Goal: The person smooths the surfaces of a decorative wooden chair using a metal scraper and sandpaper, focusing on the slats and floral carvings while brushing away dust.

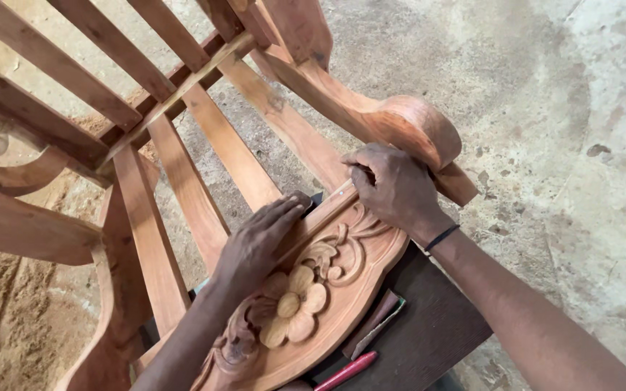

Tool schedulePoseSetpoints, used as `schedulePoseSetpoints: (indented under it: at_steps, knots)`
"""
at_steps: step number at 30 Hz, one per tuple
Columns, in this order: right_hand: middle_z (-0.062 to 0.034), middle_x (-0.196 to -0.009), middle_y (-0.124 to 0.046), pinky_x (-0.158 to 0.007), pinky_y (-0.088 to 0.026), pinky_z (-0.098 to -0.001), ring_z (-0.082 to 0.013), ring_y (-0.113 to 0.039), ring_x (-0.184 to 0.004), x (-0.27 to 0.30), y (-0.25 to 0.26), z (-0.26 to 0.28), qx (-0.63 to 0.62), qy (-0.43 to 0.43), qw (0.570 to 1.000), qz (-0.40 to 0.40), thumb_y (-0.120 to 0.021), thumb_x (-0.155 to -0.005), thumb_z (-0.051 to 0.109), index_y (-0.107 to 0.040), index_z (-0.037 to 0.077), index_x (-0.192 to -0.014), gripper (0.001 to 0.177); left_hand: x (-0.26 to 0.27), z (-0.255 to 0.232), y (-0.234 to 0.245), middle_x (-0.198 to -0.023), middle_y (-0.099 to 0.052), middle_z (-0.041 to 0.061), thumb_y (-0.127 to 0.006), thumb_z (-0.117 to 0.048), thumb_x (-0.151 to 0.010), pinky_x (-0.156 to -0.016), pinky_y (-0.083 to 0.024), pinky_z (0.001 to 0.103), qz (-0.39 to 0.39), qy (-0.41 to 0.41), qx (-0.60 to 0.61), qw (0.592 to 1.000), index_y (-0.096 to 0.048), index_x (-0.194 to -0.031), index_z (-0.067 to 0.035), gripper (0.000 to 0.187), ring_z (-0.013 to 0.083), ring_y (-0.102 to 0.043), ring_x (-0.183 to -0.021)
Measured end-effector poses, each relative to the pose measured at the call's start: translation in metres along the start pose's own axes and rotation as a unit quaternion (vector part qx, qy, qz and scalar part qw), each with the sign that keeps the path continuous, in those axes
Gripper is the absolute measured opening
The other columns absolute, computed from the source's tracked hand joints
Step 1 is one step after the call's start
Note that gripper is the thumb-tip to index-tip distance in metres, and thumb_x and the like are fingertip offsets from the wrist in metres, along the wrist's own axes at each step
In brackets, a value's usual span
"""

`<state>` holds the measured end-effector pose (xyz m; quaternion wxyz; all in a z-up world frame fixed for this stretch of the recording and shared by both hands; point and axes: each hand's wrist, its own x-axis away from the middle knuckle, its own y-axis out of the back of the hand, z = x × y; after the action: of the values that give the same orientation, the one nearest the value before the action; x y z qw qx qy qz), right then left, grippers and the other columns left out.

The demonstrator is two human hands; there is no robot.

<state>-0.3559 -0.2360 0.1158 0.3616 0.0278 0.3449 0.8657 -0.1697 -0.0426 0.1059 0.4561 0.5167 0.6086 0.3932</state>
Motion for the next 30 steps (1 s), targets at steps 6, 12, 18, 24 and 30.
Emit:
schedulePoseSetpoints:
  at_steps: [6,12,18,24,30]
  knots:
    - [-0.0135,-0.103,-0.075,-0.087,-0.057,-0.0420,-0.0326,-0.072,-0.094,0.004,-0.007,0.000,-0.006,0.009,1.000,0.000,-0.061,-0.095,0.019,-0.077,0.007,-0.105,0.022,0.004,-0.010,0.013,-0.144,-0.062,0.015,-0.060,-0.003,-0.090,-0.108,-0.053,0.039,0.001,0.041,0.042,0.998,-0.062,-0.136,-0.003,0.046,0.0322,-0.063,-0.128]
    - [-0.0134,-0.103,-0.076,-0.086,-0.057,-0.0425,-0.0329,-0.073,-0.094,0.008,-0.010,0.002,0.009,0.032,0.999,-0.012,-0.061,-0.095,0.017,-0.077,0.007,-0.104,0.022,0.011,-0.009,0.012,-0.136,-0.063,0.019,-0.067,-0.010,-0.084,-0.101,-0.054,0.042,0.003,0.044,0.058,0.997,-0.060,-0.134,0.000,0.051,0.0365,-0.063,-0.121]
    - [-0.0122,-0.101,-0.076,-0.084,-0.058,-0.0412,-0.0306,-0.074,-0.091,0.002,-0.001,-0.001,0.002,0.020,1.000,-0.013,-0.062,-0.096,0.020,-0.077,0.006,-0.102,0.021,0.001,-0.005,0.005,-0.141,-0.065,0.015,-0.061,-0.003,-0.082,-0.107,-0.053,0.042,-0.012,-0.009,0.023,1.000,-0.061,-0.136,-0.003,0.054,0.0337,-0.063,-0.129]
    - [-0.0120,-0.101,-0.076,-0.082,-0.059,-0.0391,-0.0279,-0.074,-0.087,0.004,-0.003,0.004,0.001,-0.010,1.000,0.017,-0.060,-0.097,0.020,-0.077,0.007,-0.105,0.023,0.006,-0.009,0.005,-0.146,-0.062,0.012,-0.058,-0.004,-0.094,-0.094,-0.060,0.037,0.016,0.053,-0.017,0.998,-0.061,-0.136,-0.007,0.042,0.0266,-0.067,-0.125]
    - [-0.0129,-0.102,-0.076,-0.083,-0.059,-0.0399,-0.0288,-0.074,-0.089,0.008,-0.007,0.004,0.008,0.012,1.000,0.008,-0.061,-0.096,0.019,-0.076,0.005,-0.107,0.023,0.010,-0.008,0.000,-0.144,-0.062,0.008,-0.065,-0.011,-0.090,-0.094,-0.061,0.041,0.074,0.122,0.048,0.989,-0.060,-0.143,-0.013,0.053,0.0255,-0.064,-0.122]
